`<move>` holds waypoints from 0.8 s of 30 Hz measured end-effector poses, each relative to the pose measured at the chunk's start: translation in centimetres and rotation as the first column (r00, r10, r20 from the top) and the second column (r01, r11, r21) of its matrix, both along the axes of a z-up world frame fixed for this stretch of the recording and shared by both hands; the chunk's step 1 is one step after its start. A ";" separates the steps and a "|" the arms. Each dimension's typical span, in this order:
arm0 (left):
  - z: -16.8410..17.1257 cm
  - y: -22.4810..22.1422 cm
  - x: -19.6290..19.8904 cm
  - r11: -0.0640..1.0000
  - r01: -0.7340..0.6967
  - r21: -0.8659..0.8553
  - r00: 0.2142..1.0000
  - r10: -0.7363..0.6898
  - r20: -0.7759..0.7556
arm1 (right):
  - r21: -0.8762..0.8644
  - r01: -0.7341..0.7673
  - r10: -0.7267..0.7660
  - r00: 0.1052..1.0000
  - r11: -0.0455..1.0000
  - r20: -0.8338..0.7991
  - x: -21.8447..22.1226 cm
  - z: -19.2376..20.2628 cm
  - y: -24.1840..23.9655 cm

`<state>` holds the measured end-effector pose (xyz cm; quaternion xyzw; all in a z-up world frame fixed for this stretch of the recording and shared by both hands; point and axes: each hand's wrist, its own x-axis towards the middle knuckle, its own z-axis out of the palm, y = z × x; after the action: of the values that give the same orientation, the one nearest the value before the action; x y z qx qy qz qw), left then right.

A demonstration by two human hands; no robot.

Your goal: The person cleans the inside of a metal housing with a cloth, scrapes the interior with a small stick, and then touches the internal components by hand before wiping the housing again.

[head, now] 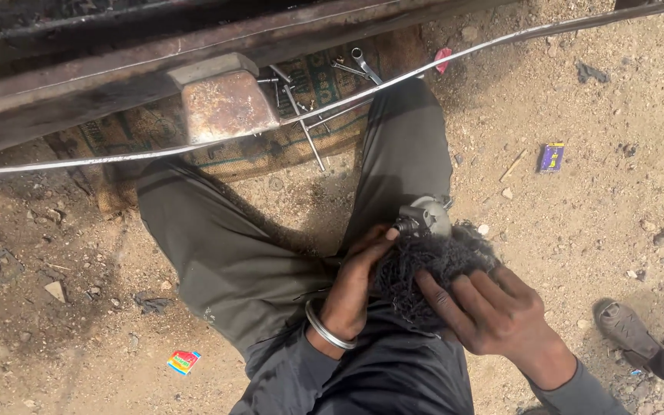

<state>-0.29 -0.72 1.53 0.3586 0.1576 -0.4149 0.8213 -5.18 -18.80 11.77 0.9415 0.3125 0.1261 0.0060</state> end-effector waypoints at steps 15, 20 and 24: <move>-9.1 5.8 0.5 0.981 0.176 0.086 0.984 -0.176 0.000 | 0.692 0.695 -0.712 0.585 0.192 -0.390 -4.0 -7.2 -7.9; -8.0 6.5 1.7 0.932 0.225 0.285 0.956 -0.267 0.119 | 0.419 0.506 -0.302 0.834 0.754 -0.462 -1.8 -10.8 -2.4; -10.6 7.0 0.7 0.834 0.289 0.470 0.815 -0.472 0.338 | 0.200 0.979 -0.497 0.185 0.023 -0.848 -2.1 -9.9 -4.2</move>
<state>0.41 6.31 -9.05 0.6261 -0.0279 -0.4409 0.6425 -7.27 -22.96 1.91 0.8303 -0.3793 -0.0704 -0.4021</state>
